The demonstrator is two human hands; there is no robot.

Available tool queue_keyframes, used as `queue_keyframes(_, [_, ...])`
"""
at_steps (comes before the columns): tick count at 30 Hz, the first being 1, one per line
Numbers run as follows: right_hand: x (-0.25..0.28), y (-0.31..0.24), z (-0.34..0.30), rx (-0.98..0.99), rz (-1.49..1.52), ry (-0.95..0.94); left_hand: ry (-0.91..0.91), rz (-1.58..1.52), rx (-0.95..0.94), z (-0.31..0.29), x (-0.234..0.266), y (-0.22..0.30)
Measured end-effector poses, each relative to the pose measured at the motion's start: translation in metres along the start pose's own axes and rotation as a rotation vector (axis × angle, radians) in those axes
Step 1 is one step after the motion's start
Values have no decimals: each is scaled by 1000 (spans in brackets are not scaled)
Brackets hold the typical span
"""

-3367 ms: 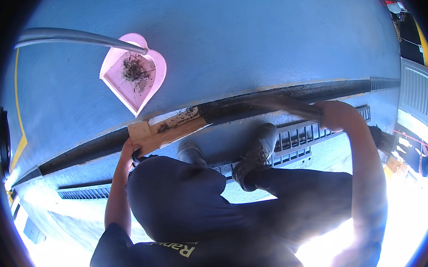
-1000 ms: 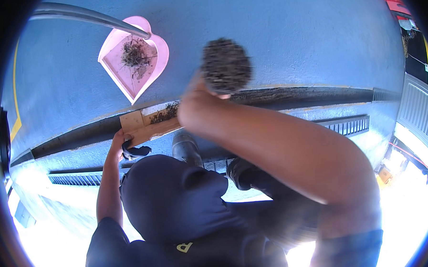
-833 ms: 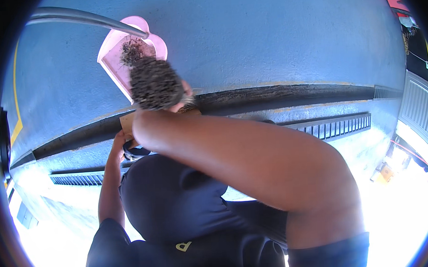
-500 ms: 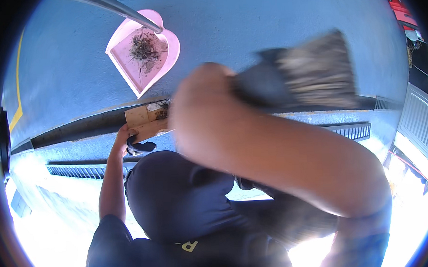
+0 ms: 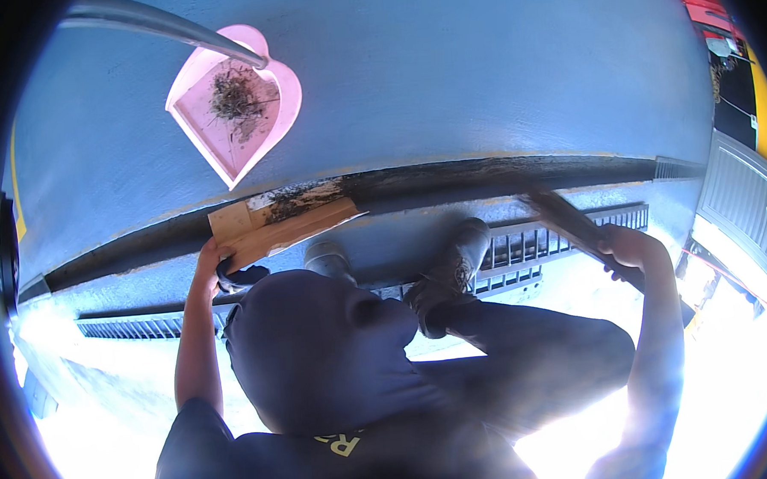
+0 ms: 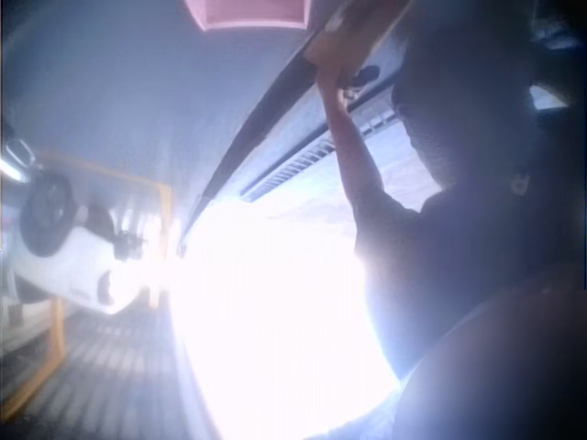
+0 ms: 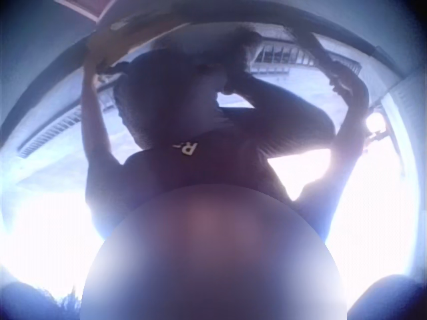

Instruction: The person removes drain covers, sweeps debris from the floor drain channel using a broom, and collects the debris with a dustpan and cardboard. The person then replaces the drain covers.

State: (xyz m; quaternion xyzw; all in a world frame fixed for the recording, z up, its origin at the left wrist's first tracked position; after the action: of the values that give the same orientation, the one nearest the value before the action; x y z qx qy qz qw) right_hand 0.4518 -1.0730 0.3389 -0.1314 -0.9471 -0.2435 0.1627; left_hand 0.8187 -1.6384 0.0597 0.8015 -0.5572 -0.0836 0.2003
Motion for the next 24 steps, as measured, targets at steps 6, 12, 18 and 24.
queue_keyframes(6, [3, 74, 94, -118, 203, 243, 21, -54, 21, 0, -2, 0])
queue_keyframes(12, [-65, 8, 148, -51, 834, 203, 2, -56, 69, -4, -3, 2])
queue_keyframes(18, [-147, -106, 122, 183, 703, -125, 6, -70, 45, 1, 0, -3])
queue_keyframes(24, [-204, -131, 35, 834, -8, 90, -16, -32, 57, 9, -3, -1])
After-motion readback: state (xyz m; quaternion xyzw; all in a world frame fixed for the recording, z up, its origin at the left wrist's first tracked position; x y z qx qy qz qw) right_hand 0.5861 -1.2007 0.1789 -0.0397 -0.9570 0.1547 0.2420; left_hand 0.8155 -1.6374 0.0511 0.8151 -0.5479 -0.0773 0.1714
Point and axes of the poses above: each hand's wrist, its own z-axis towards the middle knuckle, its own x-axis out of the back of the hand, y = z × x, the point moved 2 cm from there along z, towards the middle knuckle, and after that the axes turned 7 degrees about z, right-handed, at the moved point
